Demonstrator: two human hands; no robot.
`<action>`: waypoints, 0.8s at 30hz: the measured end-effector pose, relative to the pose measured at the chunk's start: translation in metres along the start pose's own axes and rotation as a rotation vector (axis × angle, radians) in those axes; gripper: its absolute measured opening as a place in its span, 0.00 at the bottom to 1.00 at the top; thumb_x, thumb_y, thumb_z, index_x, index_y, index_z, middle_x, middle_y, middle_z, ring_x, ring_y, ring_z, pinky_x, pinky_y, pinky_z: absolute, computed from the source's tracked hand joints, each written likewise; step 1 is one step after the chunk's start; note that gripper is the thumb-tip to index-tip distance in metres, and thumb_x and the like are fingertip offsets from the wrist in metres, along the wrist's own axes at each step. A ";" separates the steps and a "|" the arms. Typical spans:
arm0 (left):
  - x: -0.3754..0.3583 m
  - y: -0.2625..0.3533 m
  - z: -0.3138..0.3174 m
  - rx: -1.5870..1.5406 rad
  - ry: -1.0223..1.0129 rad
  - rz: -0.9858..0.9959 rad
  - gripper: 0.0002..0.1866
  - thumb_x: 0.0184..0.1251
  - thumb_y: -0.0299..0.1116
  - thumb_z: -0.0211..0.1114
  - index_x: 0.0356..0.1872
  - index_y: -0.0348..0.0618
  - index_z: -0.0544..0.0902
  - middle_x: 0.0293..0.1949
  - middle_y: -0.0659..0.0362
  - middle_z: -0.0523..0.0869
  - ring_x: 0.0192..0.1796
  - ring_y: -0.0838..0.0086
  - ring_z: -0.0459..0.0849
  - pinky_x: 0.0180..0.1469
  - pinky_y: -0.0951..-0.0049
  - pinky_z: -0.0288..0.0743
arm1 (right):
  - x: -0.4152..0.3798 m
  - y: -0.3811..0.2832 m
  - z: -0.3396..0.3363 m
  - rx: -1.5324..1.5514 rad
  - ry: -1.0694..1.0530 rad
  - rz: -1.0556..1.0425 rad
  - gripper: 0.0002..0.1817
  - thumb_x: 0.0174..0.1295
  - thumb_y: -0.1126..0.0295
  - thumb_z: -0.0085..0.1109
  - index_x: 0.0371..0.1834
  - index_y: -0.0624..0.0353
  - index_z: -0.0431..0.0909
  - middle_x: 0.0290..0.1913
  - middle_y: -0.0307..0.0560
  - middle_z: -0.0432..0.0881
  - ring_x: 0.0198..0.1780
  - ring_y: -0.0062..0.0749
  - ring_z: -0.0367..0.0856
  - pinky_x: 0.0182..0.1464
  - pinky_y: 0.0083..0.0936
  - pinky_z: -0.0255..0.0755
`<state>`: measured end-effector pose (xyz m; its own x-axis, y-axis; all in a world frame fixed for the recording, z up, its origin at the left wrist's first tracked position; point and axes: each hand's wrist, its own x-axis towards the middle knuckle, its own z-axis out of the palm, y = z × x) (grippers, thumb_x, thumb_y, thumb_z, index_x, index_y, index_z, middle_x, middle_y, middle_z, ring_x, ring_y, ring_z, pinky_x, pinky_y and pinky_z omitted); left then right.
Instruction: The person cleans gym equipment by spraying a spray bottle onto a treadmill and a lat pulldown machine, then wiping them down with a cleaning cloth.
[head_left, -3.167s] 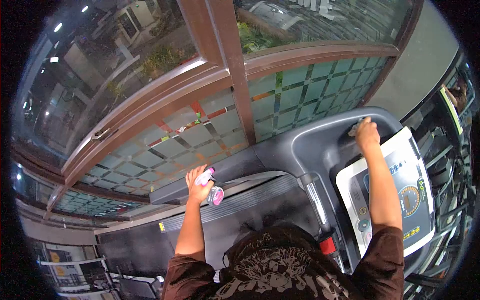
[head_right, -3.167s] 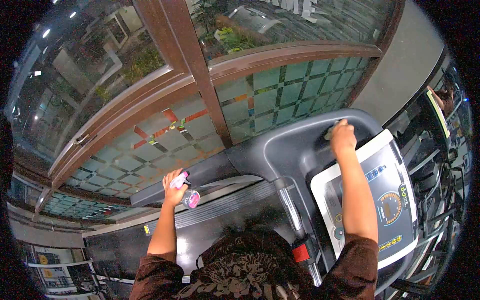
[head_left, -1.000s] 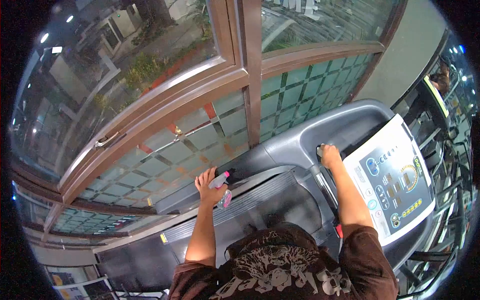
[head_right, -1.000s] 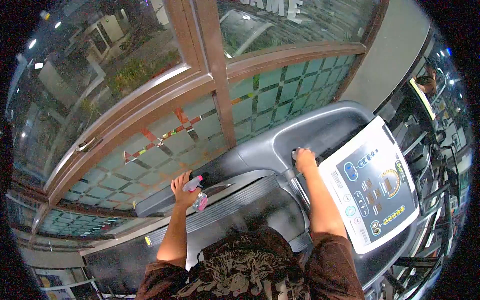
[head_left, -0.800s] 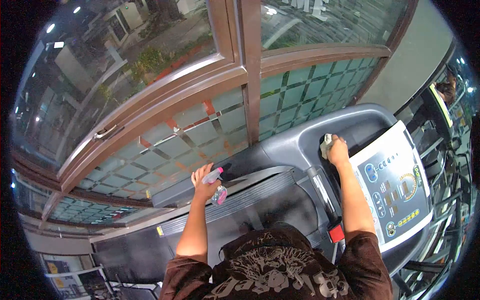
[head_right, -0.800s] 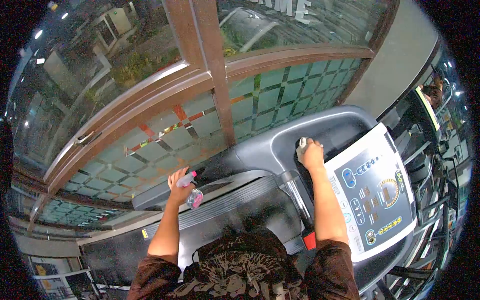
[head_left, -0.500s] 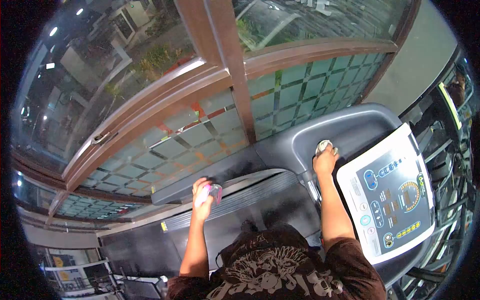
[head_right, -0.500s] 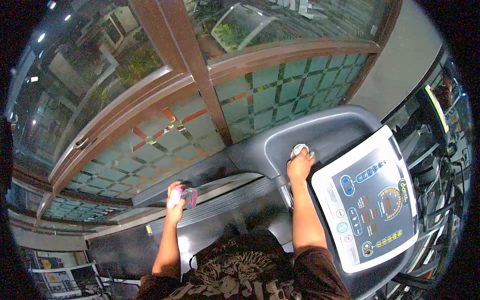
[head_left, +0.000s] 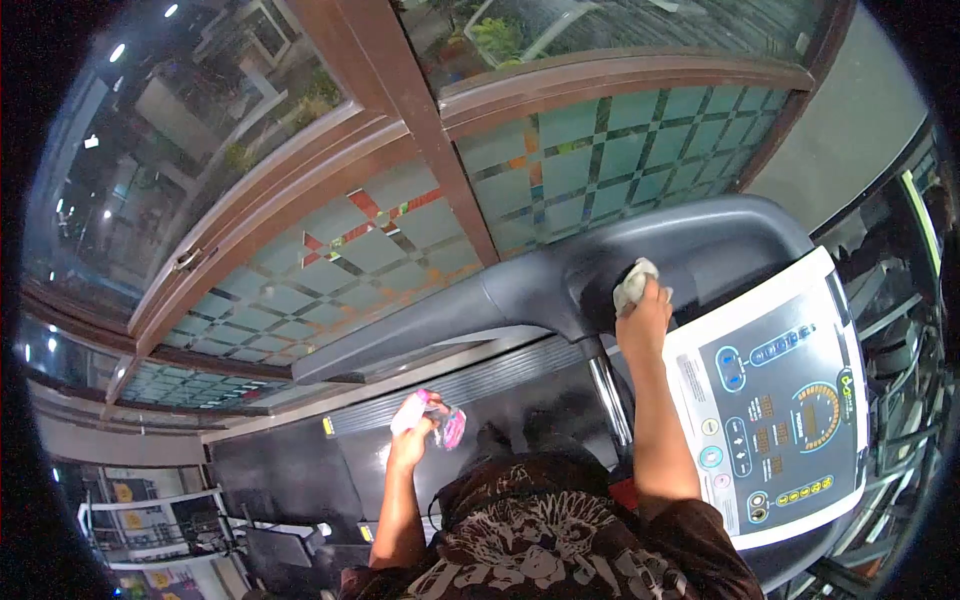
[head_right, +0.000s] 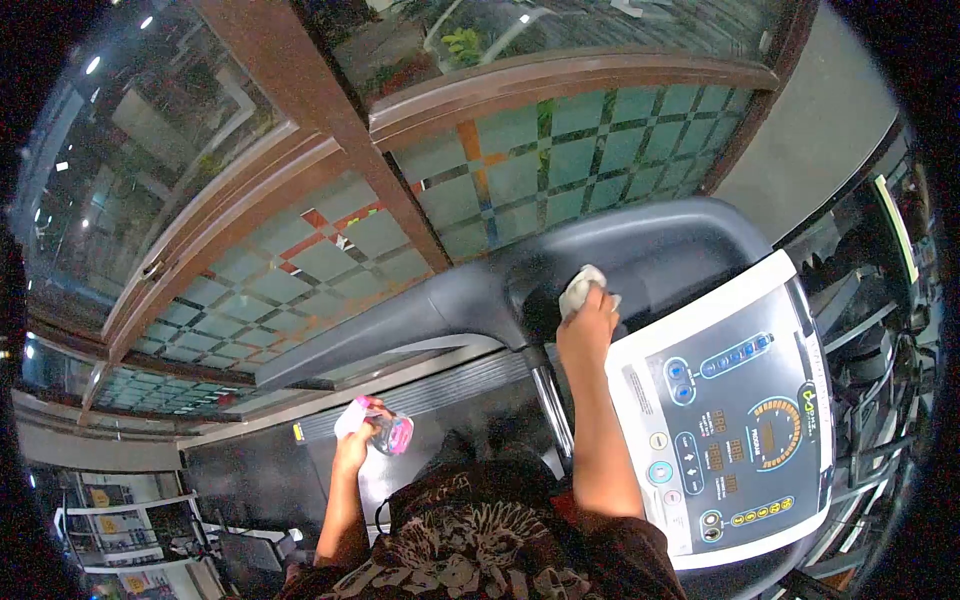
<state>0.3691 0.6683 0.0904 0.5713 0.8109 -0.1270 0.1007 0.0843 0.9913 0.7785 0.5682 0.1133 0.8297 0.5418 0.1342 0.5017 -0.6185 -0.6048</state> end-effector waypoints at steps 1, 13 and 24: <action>-0.001 0.015 0.004 0.040 0.015 -0.019 0.24 0.52 0.20 0.56 0.55 0.37 0.78 0.40 0.56 0.86 0.47 0.70 0.84 0.47 0.70 0.79 | 0.007 0.008 0.011 -0.005 0.019 0.020 0.31 0.57 0.74 0.63 0.65 0.63 0.64 0.59 0.67 0.72 0.62 0.69 0.68 0.65 0.56 0.61; -0.022 0.034 0.030 0.090 0.062 -0.080 0.23 0.50 0.23 0.57 0.52 0.34 0.79 0.35 0.56 0.85 0.43 0.65 0.86 0.49 0.68 0.77 | 0.006 0.028 0.046 0.076 -0.006 0.109 0.38 0.59 0.75 0.64 0.72 0.55 0.58 0.66 0.63 0.69 0.69 0.65 0.65 0.72 0.53 0.59; -0.007 0.054 0.043 0.056 0.020 -0.040 0.21 0.51 0.21 0.59 0.50 0.34 0.81 0.38 0.56 0.86 0.40 0.73 0.84 0.41 0.75 0.78 | -0.002 -0.009 0.011 0.182 -0.005 -0.128 0.34 0.59 0.72 0.65 0.68 0.63 0.62 0.57 0.67 0.74 0.59 0.65 0.73 0.64 0.50 0.67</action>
<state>0.4053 0.6421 0.1430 0.5493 0.8191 -0.1655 0.1688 0.0852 0.9820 0.7692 0.5792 0.1099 0.7605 0.6126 0.2154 0.5503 -0.4318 -0.7147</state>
